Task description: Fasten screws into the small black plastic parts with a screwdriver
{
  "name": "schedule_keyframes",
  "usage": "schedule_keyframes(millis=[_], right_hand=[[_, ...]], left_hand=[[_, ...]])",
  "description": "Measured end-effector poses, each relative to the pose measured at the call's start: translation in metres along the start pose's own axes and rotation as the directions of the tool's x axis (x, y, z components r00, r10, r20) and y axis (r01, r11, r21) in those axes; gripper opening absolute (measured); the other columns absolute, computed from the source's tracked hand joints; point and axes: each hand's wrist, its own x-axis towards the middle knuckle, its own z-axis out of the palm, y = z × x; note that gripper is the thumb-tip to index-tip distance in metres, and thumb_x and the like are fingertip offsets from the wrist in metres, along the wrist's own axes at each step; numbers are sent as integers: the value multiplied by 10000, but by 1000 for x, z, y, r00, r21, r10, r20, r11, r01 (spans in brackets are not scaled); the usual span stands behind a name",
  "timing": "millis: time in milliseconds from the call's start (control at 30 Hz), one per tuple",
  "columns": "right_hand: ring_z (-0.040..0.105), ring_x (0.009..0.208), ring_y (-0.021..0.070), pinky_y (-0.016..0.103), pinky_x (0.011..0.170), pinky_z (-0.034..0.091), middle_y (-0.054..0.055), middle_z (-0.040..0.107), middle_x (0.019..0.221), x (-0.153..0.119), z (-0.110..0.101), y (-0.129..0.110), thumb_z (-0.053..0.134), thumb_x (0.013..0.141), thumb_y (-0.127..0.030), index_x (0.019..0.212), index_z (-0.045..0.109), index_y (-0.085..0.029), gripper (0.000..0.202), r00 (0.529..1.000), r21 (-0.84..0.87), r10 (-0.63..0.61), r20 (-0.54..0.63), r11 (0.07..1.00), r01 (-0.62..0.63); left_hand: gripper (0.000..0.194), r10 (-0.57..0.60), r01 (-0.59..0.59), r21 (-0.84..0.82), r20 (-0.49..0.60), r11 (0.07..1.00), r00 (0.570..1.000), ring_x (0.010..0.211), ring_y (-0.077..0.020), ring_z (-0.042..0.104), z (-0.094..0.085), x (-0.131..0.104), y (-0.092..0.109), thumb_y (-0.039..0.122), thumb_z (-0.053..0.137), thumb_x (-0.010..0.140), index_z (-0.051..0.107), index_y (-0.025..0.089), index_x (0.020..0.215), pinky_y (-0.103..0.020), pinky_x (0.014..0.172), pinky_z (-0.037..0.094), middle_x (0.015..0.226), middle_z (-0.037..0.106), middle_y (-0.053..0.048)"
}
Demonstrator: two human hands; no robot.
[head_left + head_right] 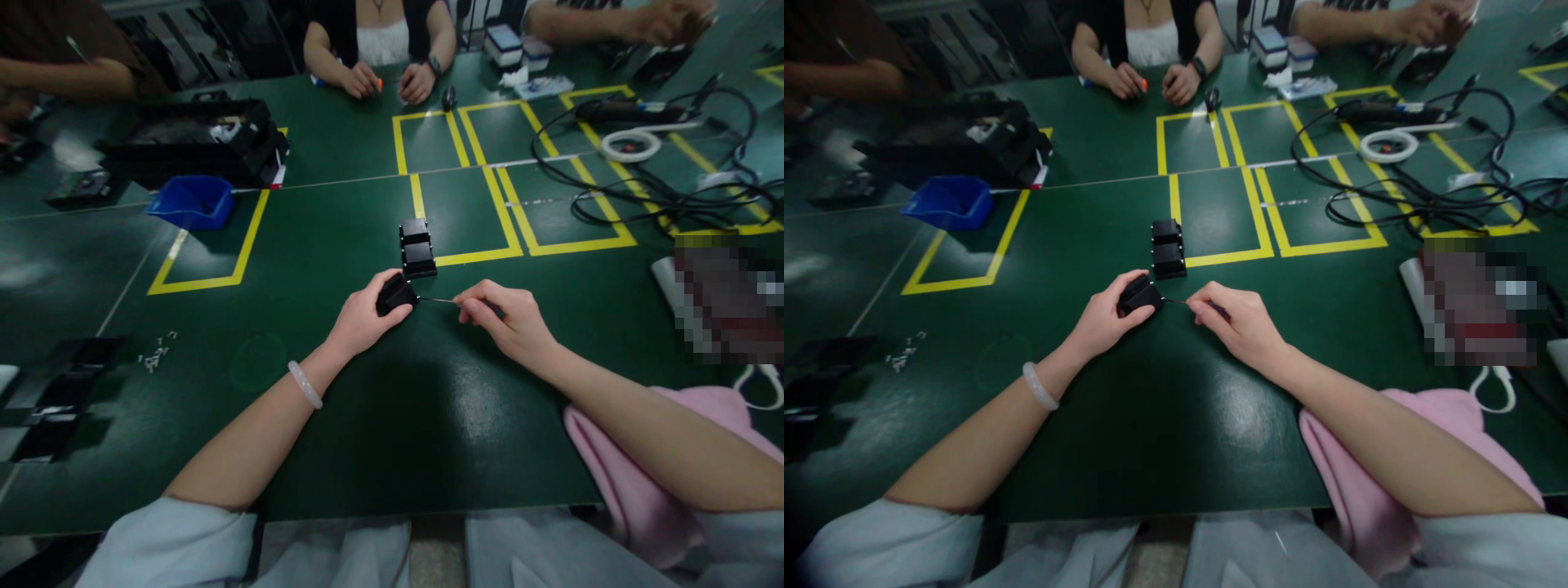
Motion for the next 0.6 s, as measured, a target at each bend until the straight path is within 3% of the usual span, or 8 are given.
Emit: schedule_keyframes(millis=[233, 467, 600], right_hand=[[553, 587, 114, 250, 582, 420, -5, 644, 746, 0, 1, 0, 472, 997, -303, 903, 601, -215, 183, 999, -78, 39, -38, 996, -42], [617, 708, 154, 278, 665, 470, 22, 652, 846, 0, 3, 1, 471, 971, -247, 995, 544, -230, 78, 996, -97, 14, -89, 995, -22], [638, 705, 163, 279, 645, 473, 16, 659, 822, -1, 3, 3, 490, 971, -287, 1010, 531, -235, 77, 995, -74, 67, -71, 995, -72]], left_hand=[[659, -7, 7, 1, 0, 1000, 1000, 1057, -285, 680, 0, 0, -1, 545, 614, 876, 474, 233, 1440, -393, 877, 541, 1221, 683, -92], [663, -7, 7, -15, -1, 1000, 1000, 1054, -268, 679, 0, 0, -1, 535, 627, 878, 475, 219, 1441, -370, 877, 545, 1226, 681, -86], [658, -14, 14, 1, -11, 1000, 1000, 1040, -277, 686, 1, 0, -2, 534, 629, 874, 483, 220, 1434, -383, 875, 543, 1211, 687, -88]])
